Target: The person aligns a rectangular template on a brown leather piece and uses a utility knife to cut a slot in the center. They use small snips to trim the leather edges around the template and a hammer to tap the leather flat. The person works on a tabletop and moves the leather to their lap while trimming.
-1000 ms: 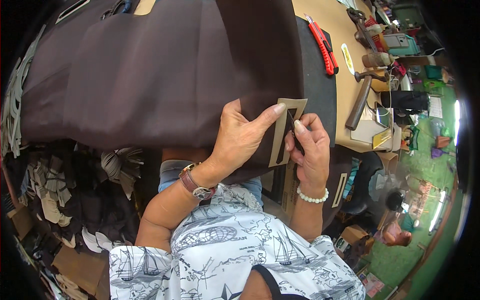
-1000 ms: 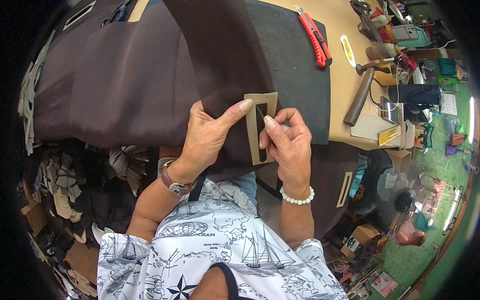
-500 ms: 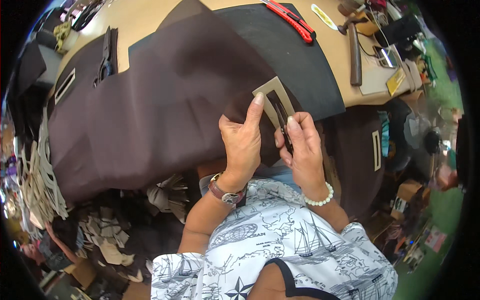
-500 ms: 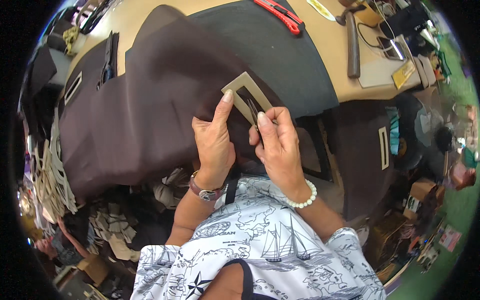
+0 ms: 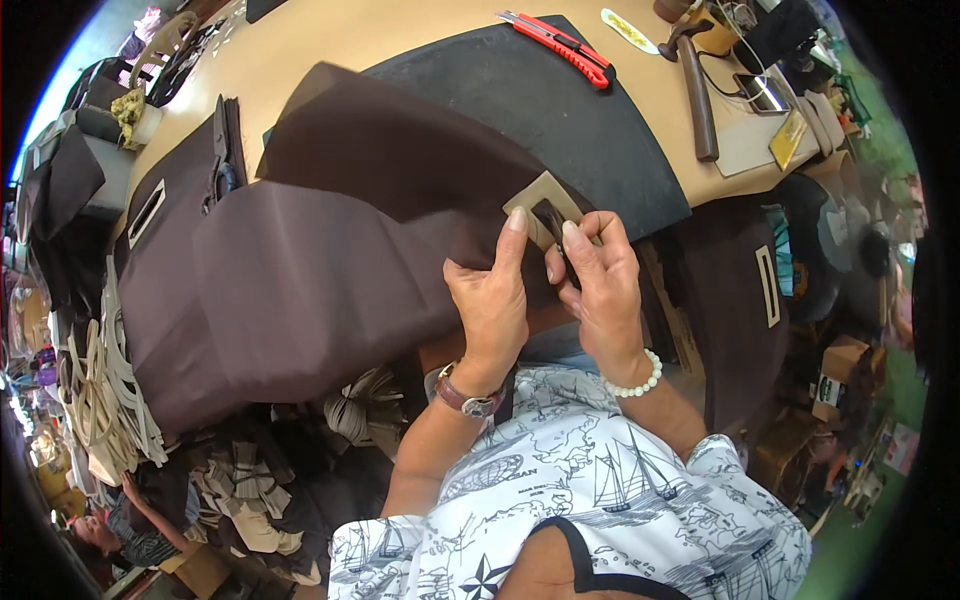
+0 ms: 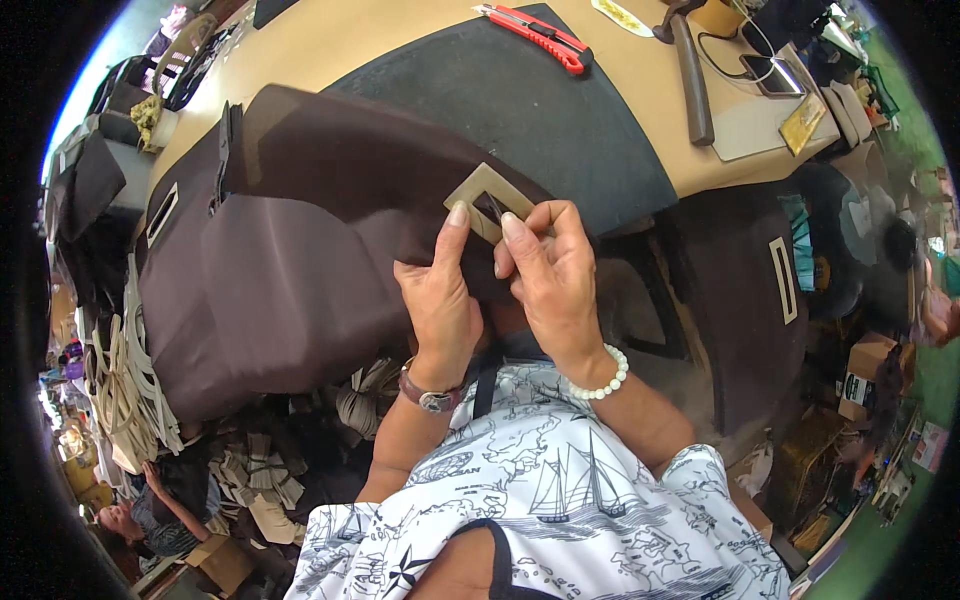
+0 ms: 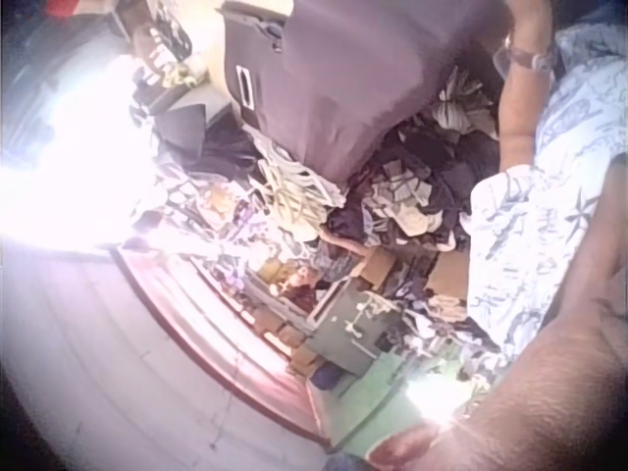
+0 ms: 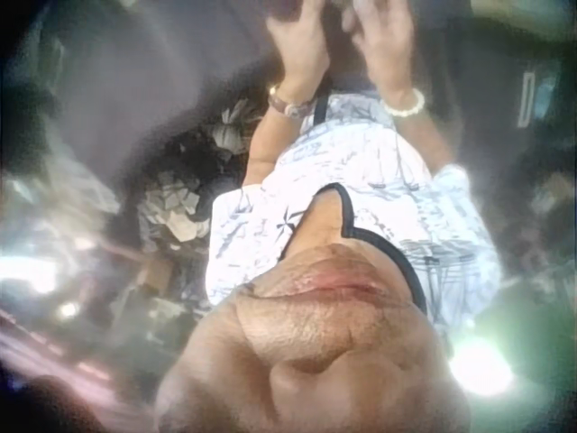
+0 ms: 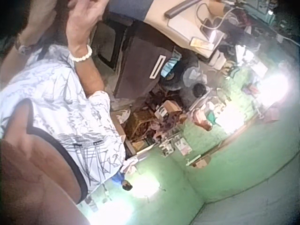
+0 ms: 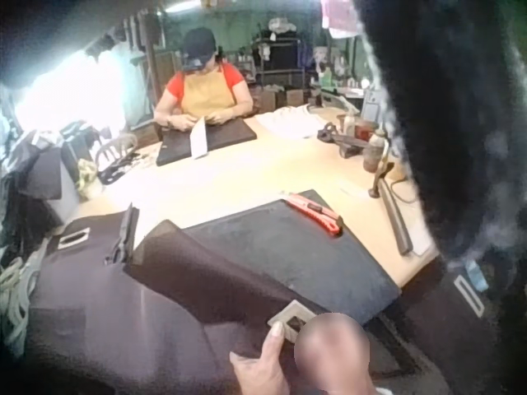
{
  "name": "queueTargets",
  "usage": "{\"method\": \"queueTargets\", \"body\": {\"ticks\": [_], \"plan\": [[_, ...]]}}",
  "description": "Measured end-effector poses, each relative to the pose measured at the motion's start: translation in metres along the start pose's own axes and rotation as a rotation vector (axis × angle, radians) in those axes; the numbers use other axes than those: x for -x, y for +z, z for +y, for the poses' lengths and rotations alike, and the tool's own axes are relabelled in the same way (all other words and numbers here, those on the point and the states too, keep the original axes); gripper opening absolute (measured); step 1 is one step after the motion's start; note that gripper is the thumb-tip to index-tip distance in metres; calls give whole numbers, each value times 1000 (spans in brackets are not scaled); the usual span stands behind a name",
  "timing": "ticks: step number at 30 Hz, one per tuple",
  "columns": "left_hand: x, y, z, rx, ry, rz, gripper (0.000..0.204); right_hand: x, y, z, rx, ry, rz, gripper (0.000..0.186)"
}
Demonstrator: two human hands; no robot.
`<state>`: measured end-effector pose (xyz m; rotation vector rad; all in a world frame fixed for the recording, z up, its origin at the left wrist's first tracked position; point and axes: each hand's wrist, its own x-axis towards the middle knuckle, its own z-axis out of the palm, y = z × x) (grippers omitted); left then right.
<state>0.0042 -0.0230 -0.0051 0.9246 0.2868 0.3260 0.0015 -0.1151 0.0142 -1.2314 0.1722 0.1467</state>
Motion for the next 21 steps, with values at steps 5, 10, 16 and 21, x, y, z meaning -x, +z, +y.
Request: {"method": "queueTargets", "body": {"ticks": [5, 10, 16, 21], "plan": [[0, -2, 0, -16, -32, -6, 14, 0, -2, 0, -69, 42, -12, 21], [-2, -5, -3, 28, -12, -22, 15, -4, -4, 3, -75, 60, -24, 20], [-4, -5, 0, 14, -44, -39, 16, -5, -4, 5, -79, 59, -41, 20], [-4, -4, 4, 4, -71, -47, 15, -6, -6, 6, -133, 73, -64, 19]]}}
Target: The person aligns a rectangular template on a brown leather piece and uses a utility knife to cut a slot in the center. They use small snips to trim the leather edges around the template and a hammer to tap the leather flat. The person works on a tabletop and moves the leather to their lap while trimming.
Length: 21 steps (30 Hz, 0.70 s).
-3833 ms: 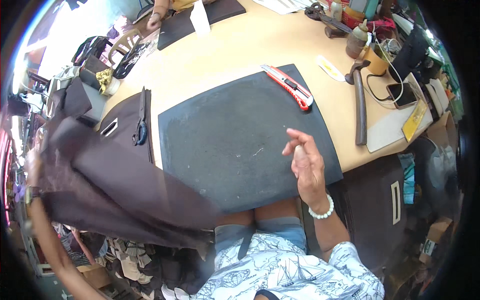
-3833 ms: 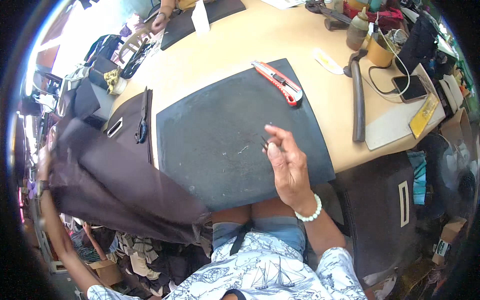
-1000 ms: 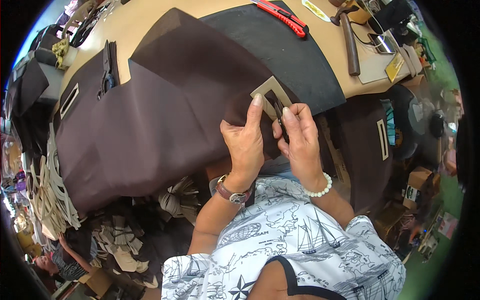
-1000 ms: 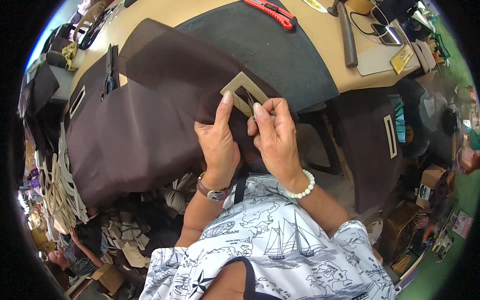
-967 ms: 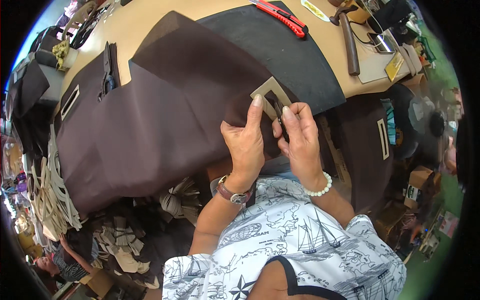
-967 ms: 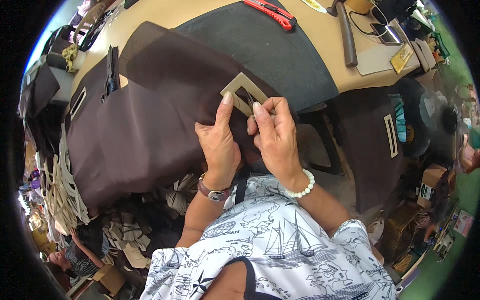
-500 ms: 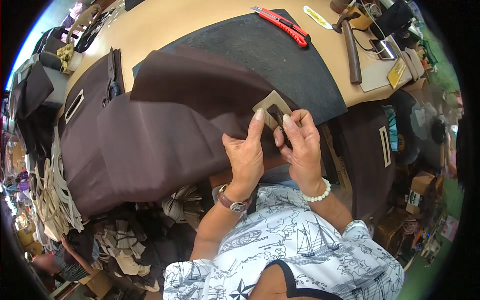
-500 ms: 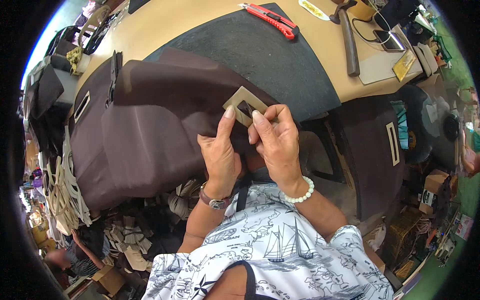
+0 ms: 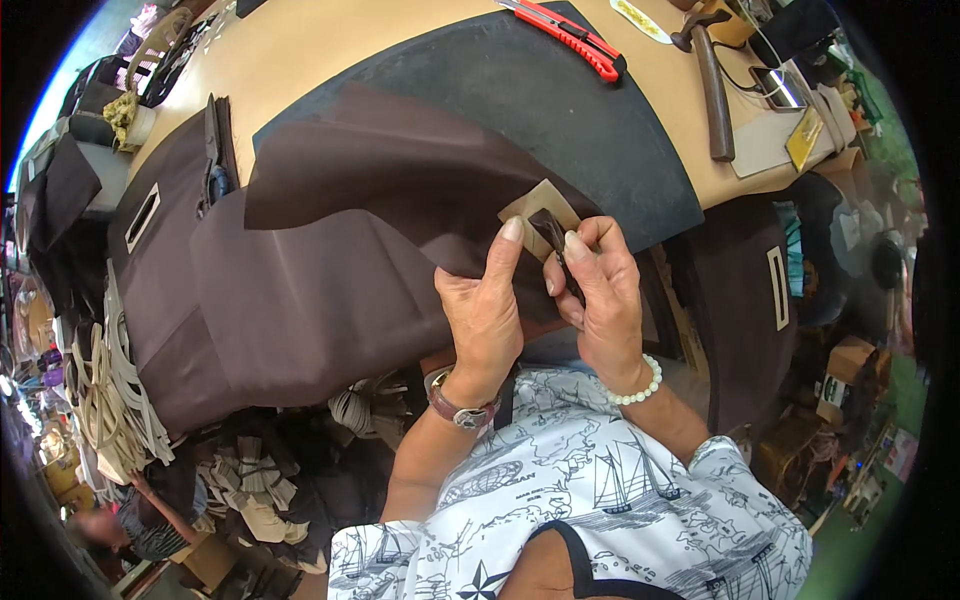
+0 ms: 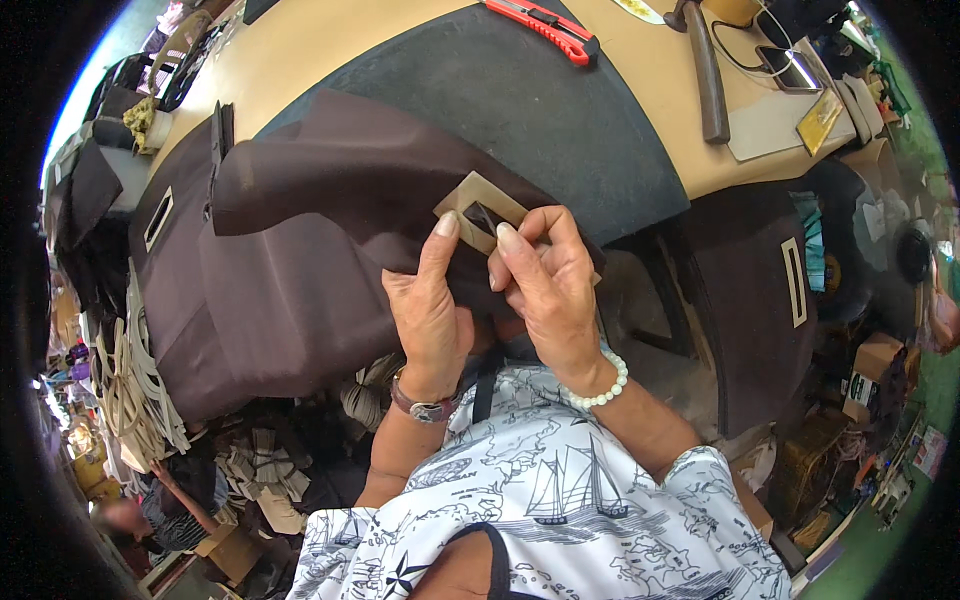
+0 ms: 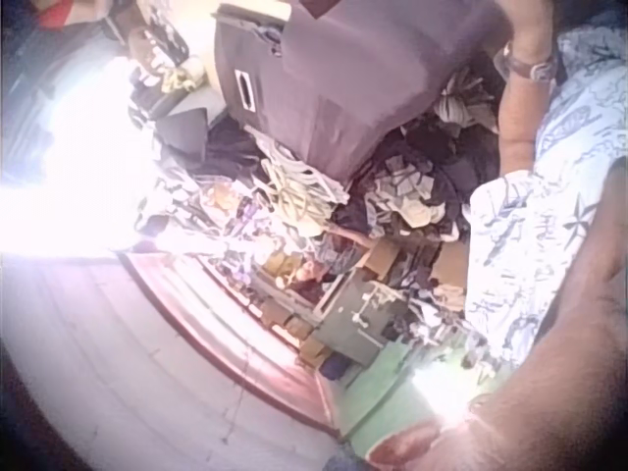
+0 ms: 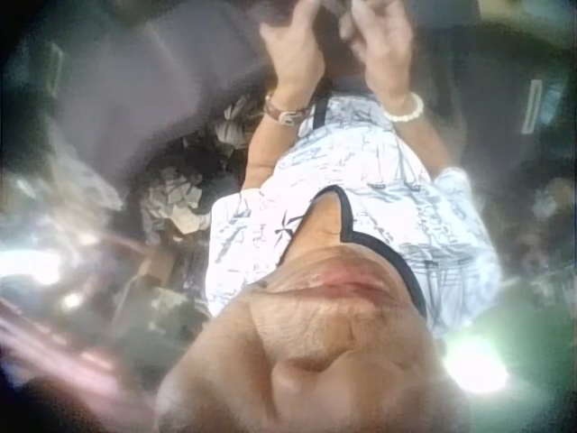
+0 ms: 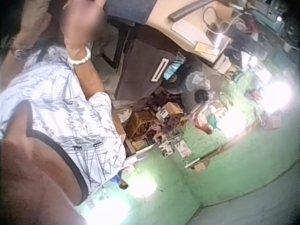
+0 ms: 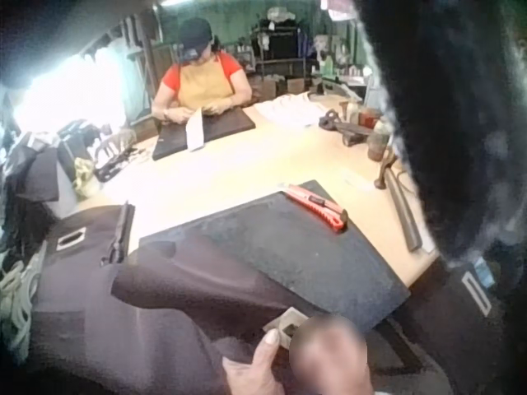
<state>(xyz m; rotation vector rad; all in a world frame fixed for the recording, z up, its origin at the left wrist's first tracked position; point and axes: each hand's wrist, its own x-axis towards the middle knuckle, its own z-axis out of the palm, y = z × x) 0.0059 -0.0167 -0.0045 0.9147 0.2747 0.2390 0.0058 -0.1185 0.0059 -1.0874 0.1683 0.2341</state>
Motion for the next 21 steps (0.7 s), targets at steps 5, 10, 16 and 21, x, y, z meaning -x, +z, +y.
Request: {"method": "queueTargets", "body": {"ticks": [5, 10, 16, 21], "plan": [[0, 0, 1, -21, 9, 22, 15, -1, -1, 4, 20, -12, -8, 20], [0, 0, 1, 6, -4, 24, 17, -1, -1, 2, 18, -18, -14, 20], [0, -1, 1, -6, -10, 28, 18, -1, -2, 1, -8, -9, -32, 19], [1, -4, 1, 10, -6, 19, 19, -1, -2, 2, 34, -24, -36, 18]]}}
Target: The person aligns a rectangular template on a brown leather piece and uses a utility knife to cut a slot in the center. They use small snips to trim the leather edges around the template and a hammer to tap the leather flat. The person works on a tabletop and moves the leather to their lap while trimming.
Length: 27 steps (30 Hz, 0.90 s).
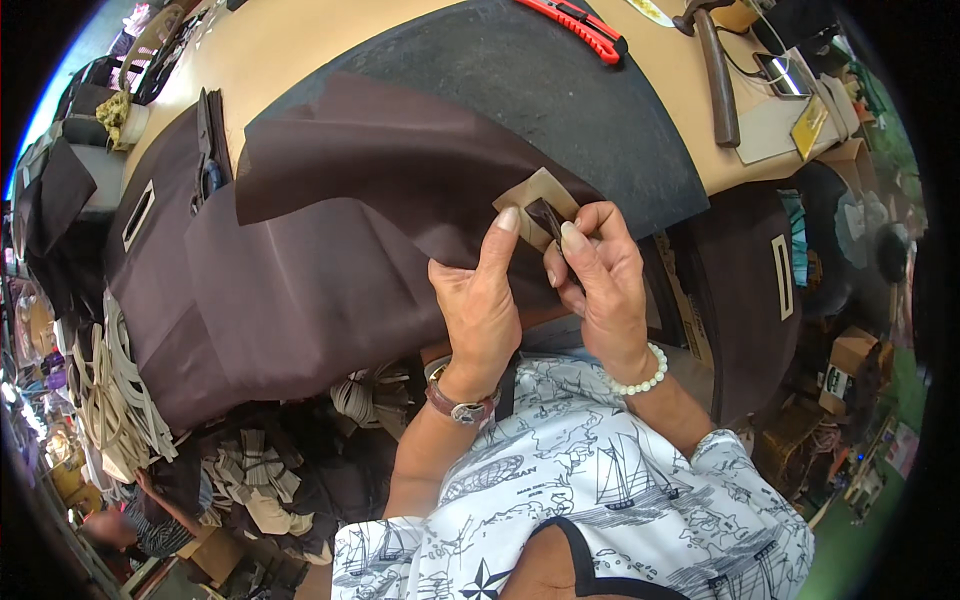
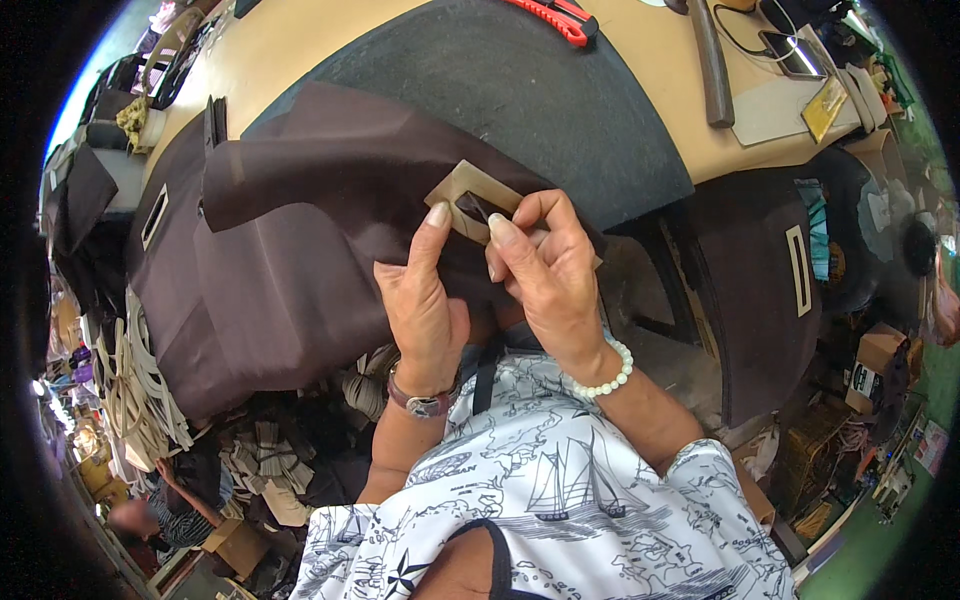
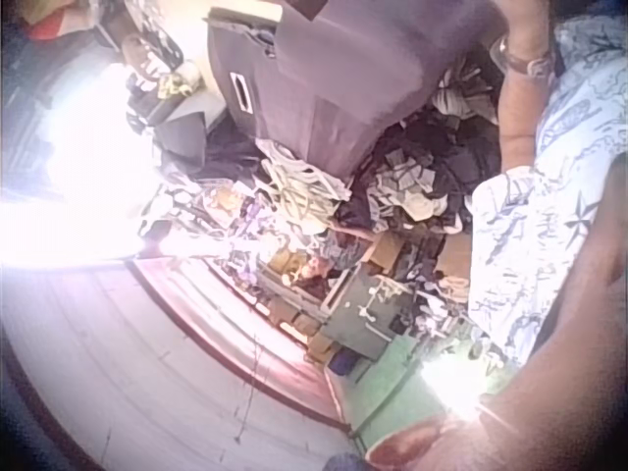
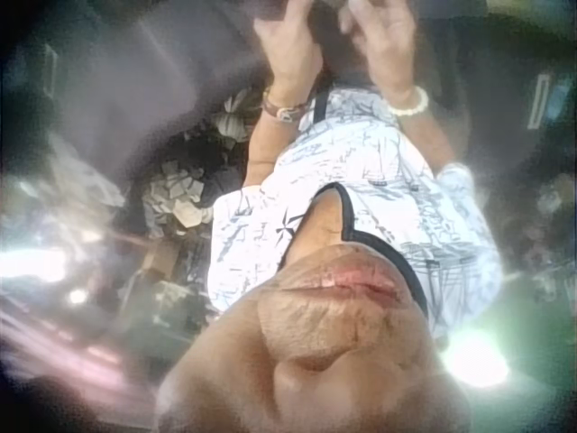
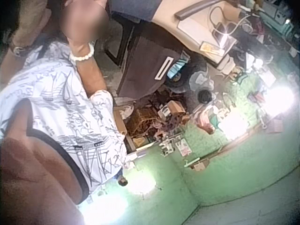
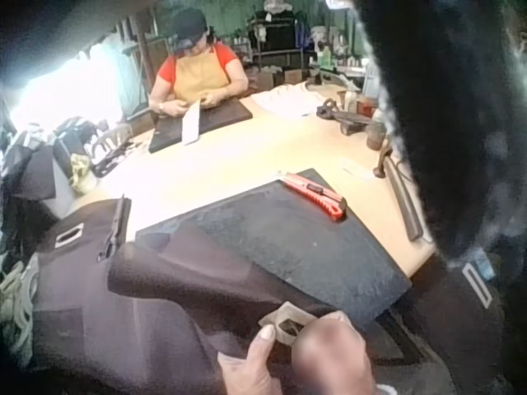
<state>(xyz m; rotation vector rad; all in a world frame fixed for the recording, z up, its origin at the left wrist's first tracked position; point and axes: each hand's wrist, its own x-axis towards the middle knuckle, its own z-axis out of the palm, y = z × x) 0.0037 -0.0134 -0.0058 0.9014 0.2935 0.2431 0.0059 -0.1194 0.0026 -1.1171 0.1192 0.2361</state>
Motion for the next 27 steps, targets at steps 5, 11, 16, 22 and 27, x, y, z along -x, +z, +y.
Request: {"method": "queueTargets", "body": {"ticks": [5, 11, 16, 22, 27], "plan": [[1, 1, 0, 7, -21, -4, 19, -1, 0, 3, 5, -32, 6, 17], [-3, 2, 0, 7, -4, 9, 19, 3, -9, -12, 33, 66, -18, 16], [-8, 4, 7, 87, -109, 18, 19, -33, -33, -46, 697, -456, 115, 23], [-12, 4, 6, 134, -146, 48, 20, -117, -58, -52, 1553, -1005, -2, 21], [-11, -1, 4, 102, -147, 60, 19, -90, -26, -67, 1355, -1047, -223, 23]]}}
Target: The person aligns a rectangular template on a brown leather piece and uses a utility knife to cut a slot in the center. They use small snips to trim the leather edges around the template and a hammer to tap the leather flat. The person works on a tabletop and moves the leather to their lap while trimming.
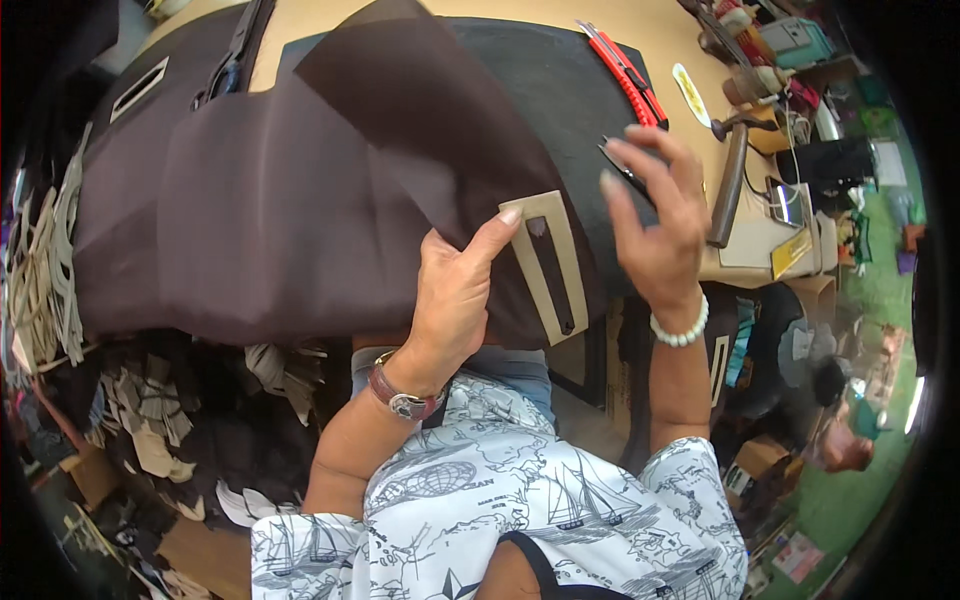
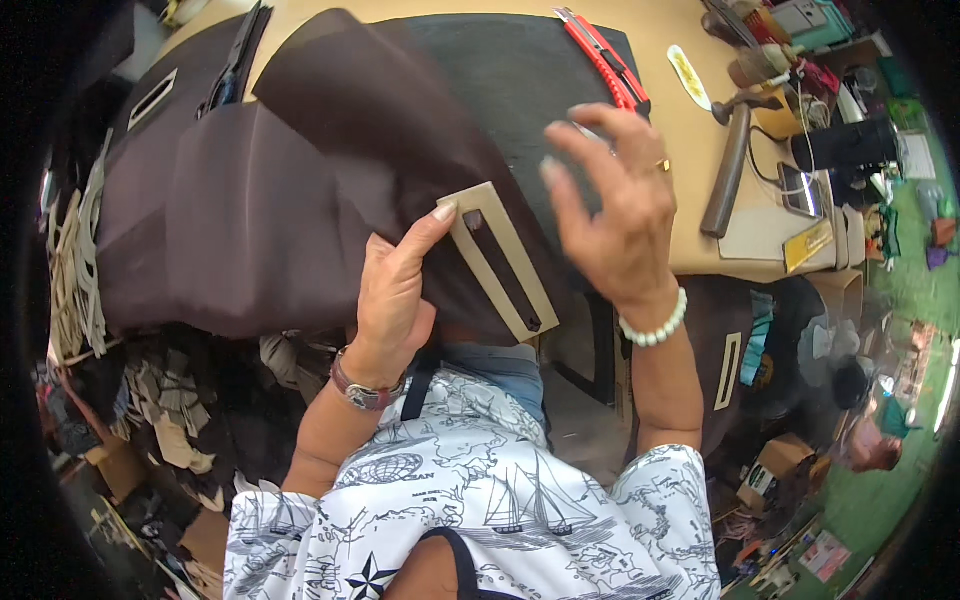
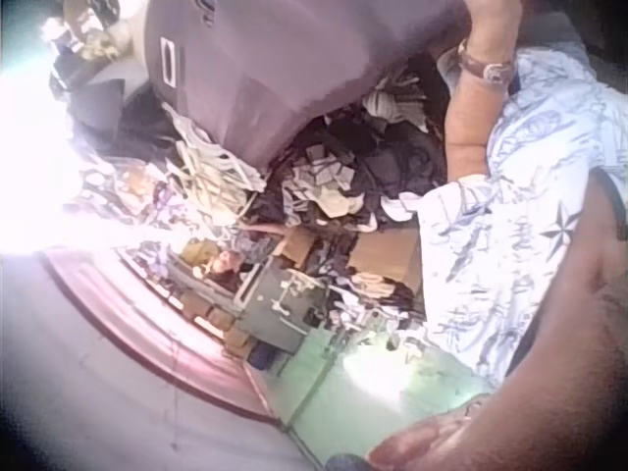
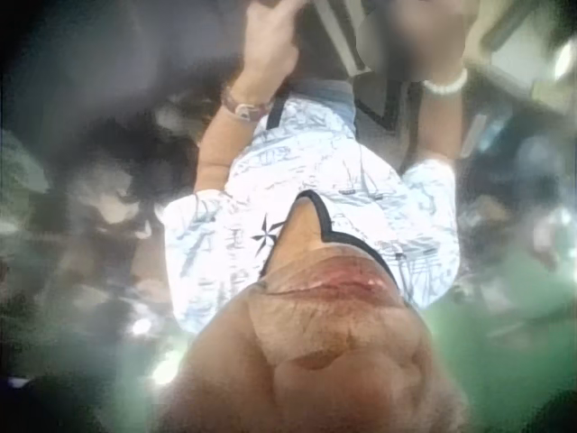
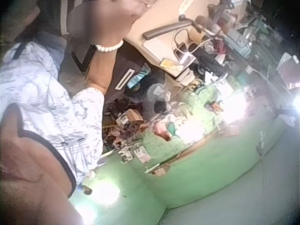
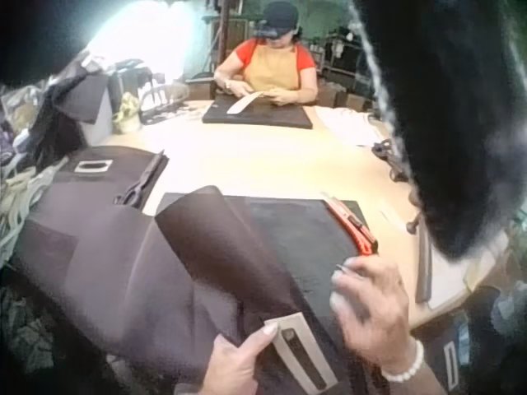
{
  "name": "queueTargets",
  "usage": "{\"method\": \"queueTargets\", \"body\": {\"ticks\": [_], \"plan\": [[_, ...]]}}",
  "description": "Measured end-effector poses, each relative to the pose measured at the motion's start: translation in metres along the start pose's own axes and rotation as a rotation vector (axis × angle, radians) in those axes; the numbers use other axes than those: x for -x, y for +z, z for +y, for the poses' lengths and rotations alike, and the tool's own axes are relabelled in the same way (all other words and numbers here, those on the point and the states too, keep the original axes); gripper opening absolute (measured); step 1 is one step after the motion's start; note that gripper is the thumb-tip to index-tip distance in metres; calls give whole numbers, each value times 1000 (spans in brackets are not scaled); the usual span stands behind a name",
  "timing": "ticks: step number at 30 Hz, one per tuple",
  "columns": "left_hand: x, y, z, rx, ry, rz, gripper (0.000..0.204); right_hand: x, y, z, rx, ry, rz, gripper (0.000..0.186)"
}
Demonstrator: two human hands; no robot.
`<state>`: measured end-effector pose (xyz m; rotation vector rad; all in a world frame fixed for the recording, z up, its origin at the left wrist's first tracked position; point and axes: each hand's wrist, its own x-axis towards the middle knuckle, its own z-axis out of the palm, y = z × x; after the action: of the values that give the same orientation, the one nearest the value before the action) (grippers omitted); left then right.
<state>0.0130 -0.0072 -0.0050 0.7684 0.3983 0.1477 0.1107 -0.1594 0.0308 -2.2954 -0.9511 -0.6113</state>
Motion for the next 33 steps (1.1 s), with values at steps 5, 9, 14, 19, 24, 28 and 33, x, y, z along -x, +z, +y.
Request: {"method": "queueTargets", "body": {"ticks": [5, 9, 14, 19, 24, 28, 33], "plan": [[3, 1, 3, 56, -20, -84, 18, -4, -4, -23, -114, -352, -263, 29], [1, 2, -6, 18, 1, -1, 20, -15, 2, -18, -64, -453, -263, 20], [0, 1, -4, -36, -50, -19, 36, -27, 1, -20, -72, -429, -305, 13], [-4, -7, -10, -49, -120, 40, 29, -31, 7, -21, -282, -140, -428, 11], [0, 0, 0, 48, -72, -75, 18, -32, 19, -28, -564, 361, -489, 11], [0, 3, 3, 82, -53, -99, 17, -29, 23, -28, -557, 372, -172, 8], [-3, 11, 4, 93, 14, 15, 18, 7, 9, -53, -501, 376, 83, 16]]}}
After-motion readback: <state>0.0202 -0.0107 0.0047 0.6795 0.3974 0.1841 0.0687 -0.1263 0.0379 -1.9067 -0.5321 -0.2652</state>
